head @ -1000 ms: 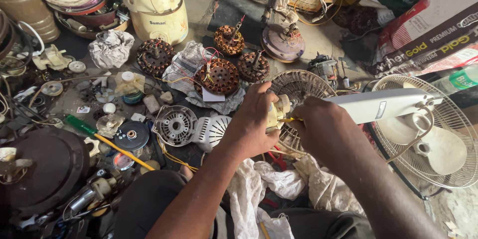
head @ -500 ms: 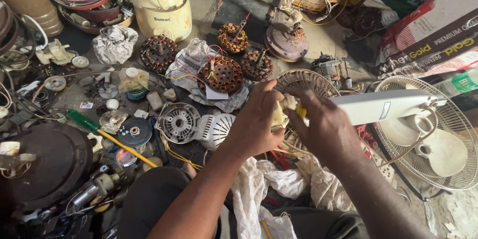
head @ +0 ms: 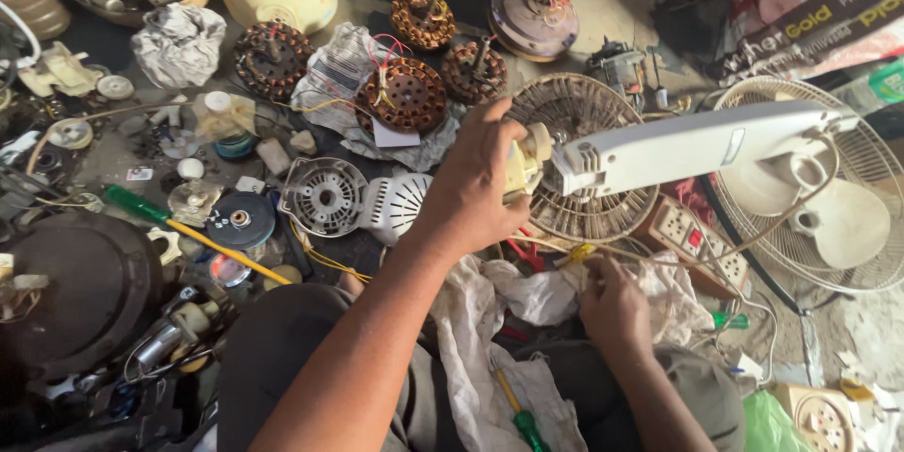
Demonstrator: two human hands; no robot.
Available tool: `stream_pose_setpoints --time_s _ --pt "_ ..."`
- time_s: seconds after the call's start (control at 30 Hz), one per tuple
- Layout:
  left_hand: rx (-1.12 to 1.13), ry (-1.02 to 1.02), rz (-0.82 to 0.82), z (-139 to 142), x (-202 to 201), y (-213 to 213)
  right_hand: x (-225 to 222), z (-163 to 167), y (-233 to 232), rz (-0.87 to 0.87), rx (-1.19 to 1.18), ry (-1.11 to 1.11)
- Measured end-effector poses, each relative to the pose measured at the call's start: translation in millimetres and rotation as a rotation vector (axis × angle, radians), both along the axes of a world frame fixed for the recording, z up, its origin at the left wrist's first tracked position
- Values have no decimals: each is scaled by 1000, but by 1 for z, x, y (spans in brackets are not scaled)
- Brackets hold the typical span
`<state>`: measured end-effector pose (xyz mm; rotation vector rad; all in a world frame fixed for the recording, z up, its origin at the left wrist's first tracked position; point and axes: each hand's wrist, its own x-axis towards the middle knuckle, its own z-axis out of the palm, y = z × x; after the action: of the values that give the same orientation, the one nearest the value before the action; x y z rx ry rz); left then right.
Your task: The person sits on the floor of a cluttered fan repair workshop and disassembles a pedestal fan. They detach the motor housing from the fan stand, handle the motor and its wiring, use a screwdriver on the housing, set parts aside, and manipulate the motor and mounting components by hand.
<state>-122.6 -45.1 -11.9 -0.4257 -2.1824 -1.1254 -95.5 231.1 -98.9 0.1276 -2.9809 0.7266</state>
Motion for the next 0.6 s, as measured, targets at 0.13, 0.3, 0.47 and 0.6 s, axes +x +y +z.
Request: stream_pose_setpoints --time_s 0.13,0.3,0.47,0.6 --pt "-26 -1 0 1 0 1 -19 -43 23 -126 -72 -129" --pt "-24 5 -6 3 1 1 -59 -75 12 -350 -8 -440" --pt "-50 -34 -3 6 -4 1 -75 -87 9 -363 59 -374" --pt "-57 -30 -13 9 -7 -1 -78 -95 17 -646 -520 -549"
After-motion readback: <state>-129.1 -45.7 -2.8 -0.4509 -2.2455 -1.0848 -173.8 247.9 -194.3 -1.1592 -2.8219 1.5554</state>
